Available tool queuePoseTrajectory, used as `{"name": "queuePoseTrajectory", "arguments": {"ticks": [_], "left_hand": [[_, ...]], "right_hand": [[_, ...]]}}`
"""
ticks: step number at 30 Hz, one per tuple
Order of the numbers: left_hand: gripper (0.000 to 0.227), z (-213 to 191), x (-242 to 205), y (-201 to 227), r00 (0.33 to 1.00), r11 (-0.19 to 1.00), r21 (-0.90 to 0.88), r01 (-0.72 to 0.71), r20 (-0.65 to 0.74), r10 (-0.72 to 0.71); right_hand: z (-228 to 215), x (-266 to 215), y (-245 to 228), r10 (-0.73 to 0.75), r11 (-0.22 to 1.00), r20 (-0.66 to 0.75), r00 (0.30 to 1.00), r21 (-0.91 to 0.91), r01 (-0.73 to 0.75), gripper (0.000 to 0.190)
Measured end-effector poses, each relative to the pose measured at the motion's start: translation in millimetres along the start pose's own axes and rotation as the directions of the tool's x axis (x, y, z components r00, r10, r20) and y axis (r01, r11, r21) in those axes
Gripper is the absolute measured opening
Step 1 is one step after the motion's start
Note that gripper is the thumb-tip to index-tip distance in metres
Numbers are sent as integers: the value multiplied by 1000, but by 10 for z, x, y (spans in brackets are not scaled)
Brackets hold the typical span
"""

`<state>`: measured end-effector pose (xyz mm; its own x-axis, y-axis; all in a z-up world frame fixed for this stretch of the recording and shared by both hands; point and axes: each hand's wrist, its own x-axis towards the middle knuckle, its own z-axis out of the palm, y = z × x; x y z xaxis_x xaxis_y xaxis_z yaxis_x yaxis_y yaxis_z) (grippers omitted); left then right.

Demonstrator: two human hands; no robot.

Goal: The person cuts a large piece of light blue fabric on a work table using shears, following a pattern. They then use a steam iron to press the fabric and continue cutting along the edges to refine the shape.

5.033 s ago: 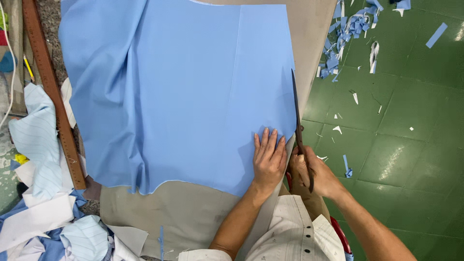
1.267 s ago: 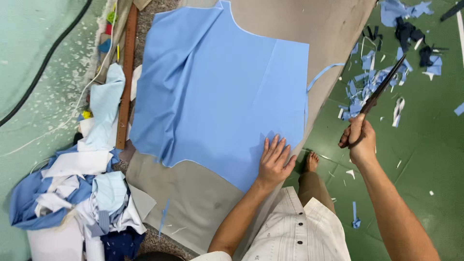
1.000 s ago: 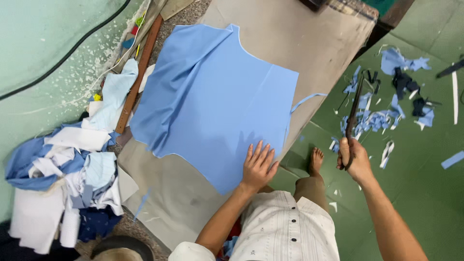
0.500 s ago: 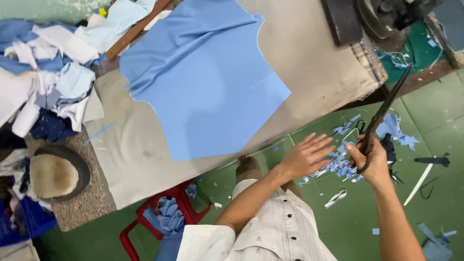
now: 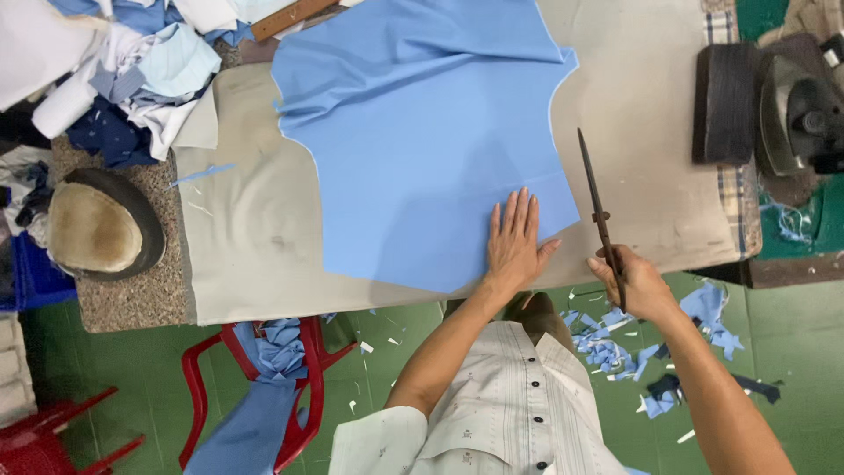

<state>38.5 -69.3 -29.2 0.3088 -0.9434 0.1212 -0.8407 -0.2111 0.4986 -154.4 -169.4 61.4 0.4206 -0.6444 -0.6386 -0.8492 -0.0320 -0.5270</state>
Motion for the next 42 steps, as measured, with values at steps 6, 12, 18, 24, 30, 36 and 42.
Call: {"name": "queuePoseTrajectory", "arguments": {"ticks": [6,12,18,24,30,36,42], "left_hand": [[88,122,-23,8,994,988,145,50,-99,-36],[75,295,-23,25,945,986,162,48,-326,8],[33,184,-397,301,792,951,237,197,-610,-12],[19,-214,-1330,346,150,577,-642,504,-593,-791],[17,-147,-1471,281,-89,-35,-995,97,27,-996],[23,-205,-1400,113,3,-232,-973,-15,232,-973],[18,-309,-1347,-122,-10,-194,-977,-89,195,-981]], "right_hand": [[-162,690,95,-126,991,204,971,-28,135,45],[-448,1073,66,-255,940,444,859,-94,328,42],[-624,1160,-230,-234,849,660,713,-219,481,41],[-715,1147,-117,-81,585,908,412,-292,757,47],[-785,1006,-265,370,669,870,326,-493,556,68],[55,798,-607,242,856,953,180,-298,422,81],[429,722,-500,147,896,960,239,-232,379,70]]}}
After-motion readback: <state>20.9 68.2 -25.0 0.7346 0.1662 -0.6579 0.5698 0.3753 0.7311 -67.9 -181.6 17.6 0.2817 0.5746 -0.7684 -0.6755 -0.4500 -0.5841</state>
